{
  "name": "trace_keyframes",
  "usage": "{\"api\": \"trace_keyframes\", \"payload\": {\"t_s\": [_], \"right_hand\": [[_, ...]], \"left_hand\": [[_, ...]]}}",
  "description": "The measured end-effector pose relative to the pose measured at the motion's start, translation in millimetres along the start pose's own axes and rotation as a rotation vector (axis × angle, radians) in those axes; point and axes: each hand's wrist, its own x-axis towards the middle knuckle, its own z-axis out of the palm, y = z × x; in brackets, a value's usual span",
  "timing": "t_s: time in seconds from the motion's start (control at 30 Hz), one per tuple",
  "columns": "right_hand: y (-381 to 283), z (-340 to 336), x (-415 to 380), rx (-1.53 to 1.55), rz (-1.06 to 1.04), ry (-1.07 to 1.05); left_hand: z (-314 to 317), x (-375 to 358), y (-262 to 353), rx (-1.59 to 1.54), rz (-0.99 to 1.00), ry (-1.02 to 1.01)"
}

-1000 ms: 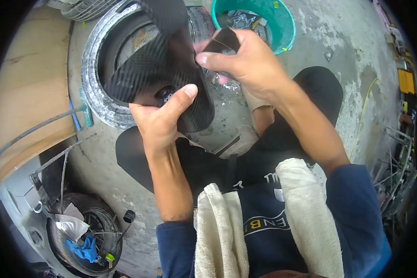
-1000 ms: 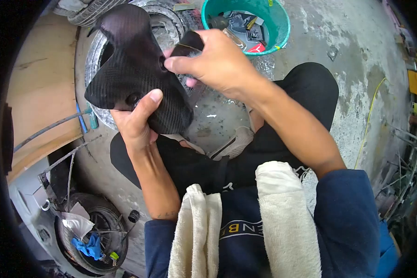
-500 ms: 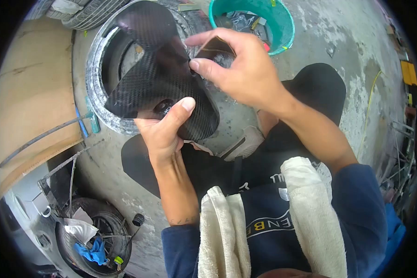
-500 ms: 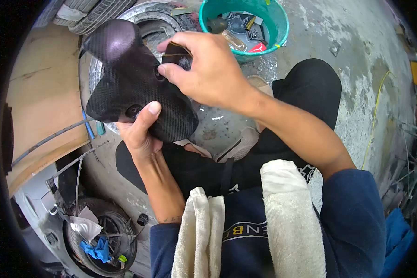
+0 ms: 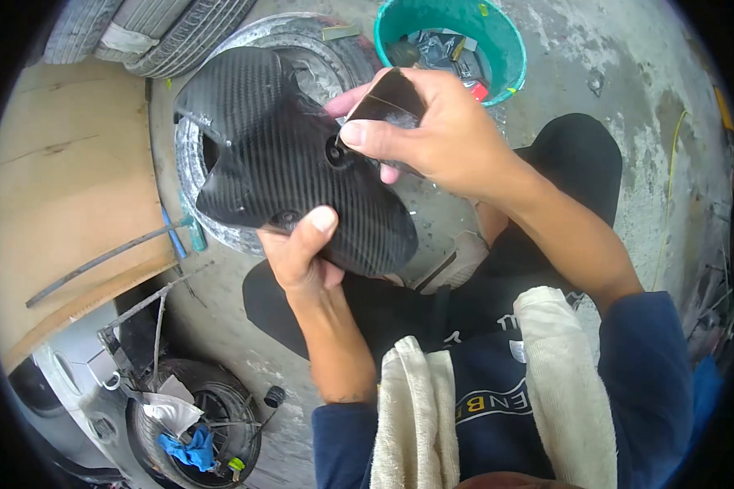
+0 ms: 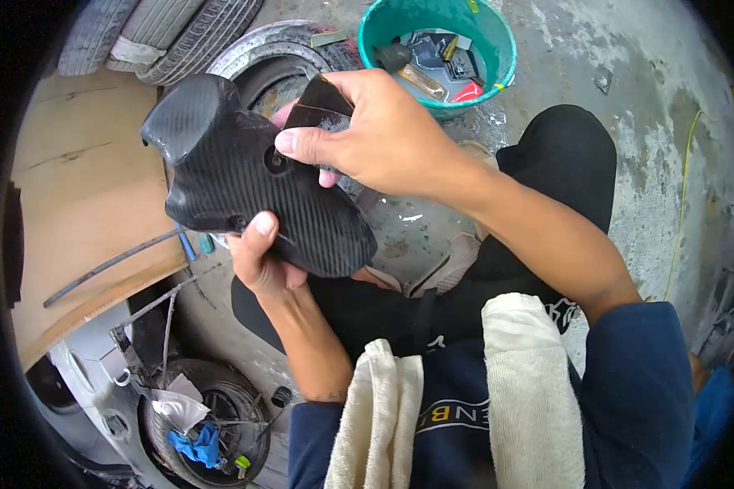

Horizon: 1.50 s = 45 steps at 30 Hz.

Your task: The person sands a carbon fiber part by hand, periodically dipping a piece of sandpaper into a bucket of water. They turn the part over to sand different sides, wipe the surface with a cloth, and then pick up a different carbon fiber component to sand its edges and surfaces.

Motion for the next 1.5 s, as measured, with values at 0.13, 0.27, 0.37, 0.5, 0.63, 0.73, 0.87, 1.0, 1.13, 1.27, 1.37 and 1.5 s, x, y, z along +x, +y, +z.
{"api": "trace_keyframes", "payload": {"t_s": [0.13,0.27,0.37,0.5,0.63,0.73,0.87,1.0,1.13,1.27,1.37,1.5], "right_hand": [[-19.1,0.9,-10.2,-0.085,-0.022,0.019],[-24.2,-1.8,-16.6,-0.118,-0.006,-0.038],[-16.8,2.5,-15.6,-0.134,-0.175,0.033],[-9.3,-1.1,-12.6,-0.268,-0.308,-0.019],[-12.5,1.5,-15.0,-0.335,-0.201,0.104],[-15.4,-5.5,-11.2,-0.469,-0.148,0.061],[-1.3,-12.1,2.2,-0.748,-0.662,0.136],[7.7,-3.1,-4.6,-0.575,-0.284,0.188],[-11.0,-8.1,-9.9,-0.01,0.335,0.09],[10.7,-8.0,-8.1,-0.444,-0.078,0.181],[16.3,-7.0,-10.9,-0.275,0.034,0.162],[40.3,-39.7,0.6,-0.721,0.113,-0.147]], "left_hand": [[-4.9,-7.7,1.6,-0.084,0.035,-0.031],[-3.8,-7.3,3.6,-0.187,0.053,-0.017],[-3.9,-6.5,1.1,-0.152,0.066,-0.001],[-4.5,-4.1,-1.4,-0.158,0.049,-0.001],[-4.4,-0.4,-4.2,-0.003,0.05,0.005],[0.5,6.4,-7.7,0.043,0.073,-0.017],[3.0,10.9,-8.4,-0.063,-0.033,0.009],[3.4,14.0,-5.6,0.094,0.098,0.004],[-3.4,13.3,-9.6,0.263,0.302,-0.127],[-3.2,10.6,-10.4,0.477,0.337,-0.126],[-3.3,5.3,-8.2,0.376,0.238,-0.037],[-6.0,2.1,-10.6,0.532,0.325,-0.074]]}}
